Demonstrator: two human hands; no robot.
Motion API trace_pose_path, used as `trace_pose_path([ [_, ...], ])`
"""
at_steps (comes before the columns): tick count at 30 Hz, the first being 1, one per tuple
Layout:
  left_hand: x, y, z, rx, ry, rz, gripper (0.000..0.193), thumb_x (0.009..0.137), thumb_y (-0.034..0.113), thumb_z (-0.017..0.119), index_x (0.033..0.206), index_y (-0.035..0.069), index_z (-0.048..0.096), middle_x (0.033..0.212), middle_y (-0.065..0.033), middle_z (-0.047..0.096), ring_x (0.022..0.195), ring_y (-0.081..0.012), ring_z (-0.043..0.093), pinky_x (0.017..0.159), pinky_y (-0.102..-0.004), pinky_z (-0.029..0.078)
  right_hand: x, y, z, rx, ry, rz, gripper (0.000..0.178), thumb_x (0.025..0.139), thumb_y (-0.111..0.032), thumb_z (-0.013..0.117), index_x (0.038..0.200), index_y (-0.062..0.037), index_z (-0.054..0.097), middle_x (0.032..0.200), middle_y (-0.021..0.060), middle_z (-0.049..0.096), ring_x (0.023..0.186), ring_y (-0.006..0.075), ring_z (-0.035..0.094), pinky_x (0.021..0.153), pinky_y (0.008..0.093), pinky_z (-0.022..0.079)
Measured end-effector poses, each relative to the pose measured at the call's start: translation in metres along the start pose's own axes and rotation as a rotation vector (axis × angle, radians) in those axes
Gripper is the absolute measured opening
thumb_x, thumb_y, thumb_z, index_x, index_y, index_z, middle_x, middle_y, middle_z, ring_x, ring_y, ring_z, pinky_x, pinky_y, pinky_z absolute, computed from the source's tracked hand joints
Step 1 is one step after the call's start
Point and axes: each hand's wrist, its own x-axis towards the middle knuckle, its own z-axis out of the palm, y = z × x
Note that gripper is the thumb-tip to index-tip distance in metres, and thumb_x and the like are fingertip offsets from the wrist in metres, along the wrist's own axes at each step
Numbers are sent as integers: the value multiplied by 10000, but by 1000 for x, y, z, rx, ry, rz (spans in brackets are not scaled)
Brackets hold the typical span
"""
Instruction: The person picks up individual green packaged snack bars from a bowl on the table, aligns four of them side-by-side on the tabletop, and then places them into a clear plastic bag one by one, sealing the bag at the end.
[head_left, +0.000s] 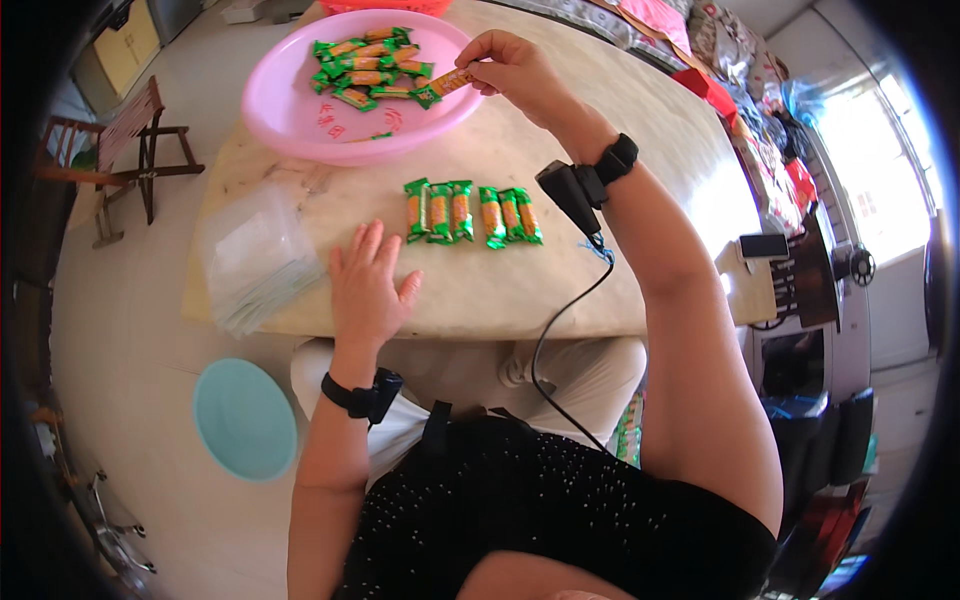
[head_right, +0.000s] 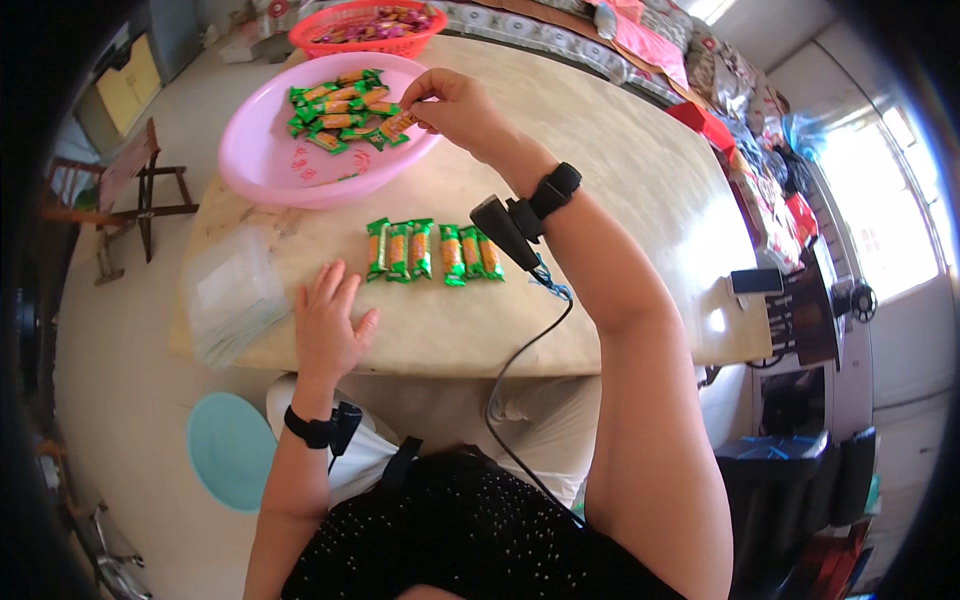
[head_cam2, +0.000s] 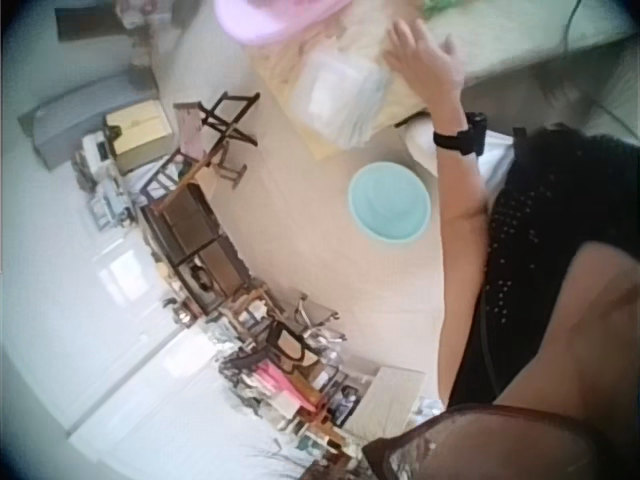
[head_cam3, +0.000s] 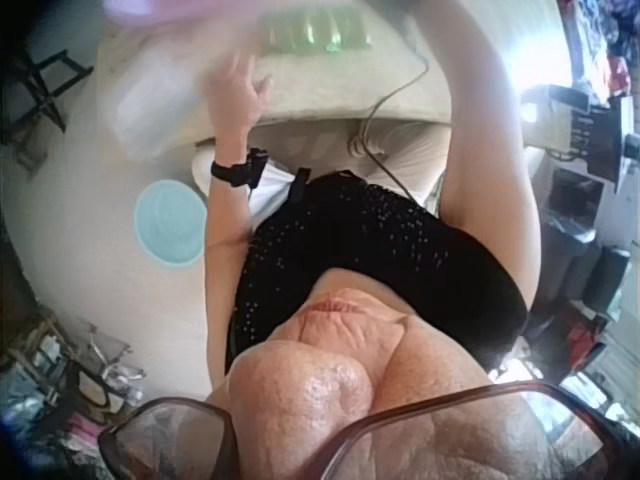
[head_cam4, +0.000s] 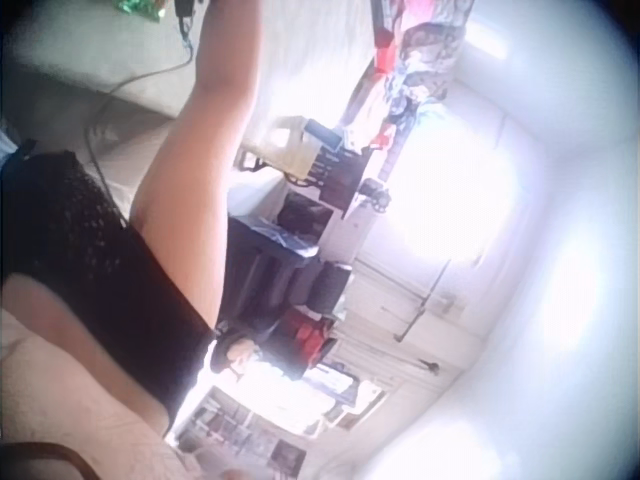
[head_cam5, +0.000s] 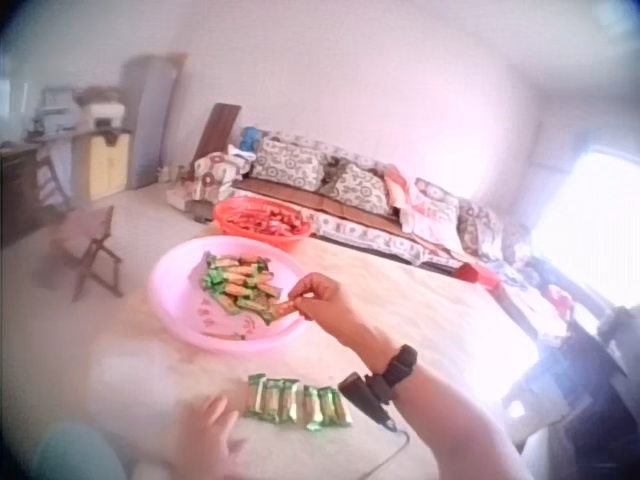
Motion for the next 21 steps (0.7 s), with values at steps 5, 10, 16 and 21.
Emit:
trace_pose_path([
  [5, 0, -9, 8, 53, 17, 29, 518, 837, 346, 690, 1258, 57, 604, 1444, -156, 494, 1374, -313, 411, 1111, -569, 272, -78, -2, -30, 32, 193, 93, 131, 929, -46, 580, 1033, -39, 658, 991, 29, 685, 776, 69, 595, 727, 216, 511],
  [10, -1, -9, 14, 112, -3, 44, 505, 847, 335, 681, 1265, 65, 599, 1445, -148, 495, 1373, -310, 414, 1108, -567, 281, -153, 25, -50, -29, 422, 144, 136, 918, -42, 585, 1027, -24, 664, 981, 43, 694, 760, 76, 603, 705, 231, 513],
  [16, 0, -6, 9, 184, -13, 25, 506, 891, 358, 640, 1316, 90, 577, 1463, -123, 492, 1378, -289, 418, 1124, -522, 281, -219, 71, -20, -444, 513, 6, 166, 843, 9, 610, 999, -33, 653, 1133, 118, 678, 864, 250, 667, 751, 326, 534],
  [21, 1, -9, 13, 187, -8, 32, 502, 876, 372, 642, 1293, 99, 585, 1457, -119, 493, 1380, -273, 412, 1114, -529, 292, -244, 92, 8, -525, 308, -74, 219, 852, 26, 588, 1048, -52, 646, 1287, 137, 600, 1078, 334, 634, 875, 381, 538],
])
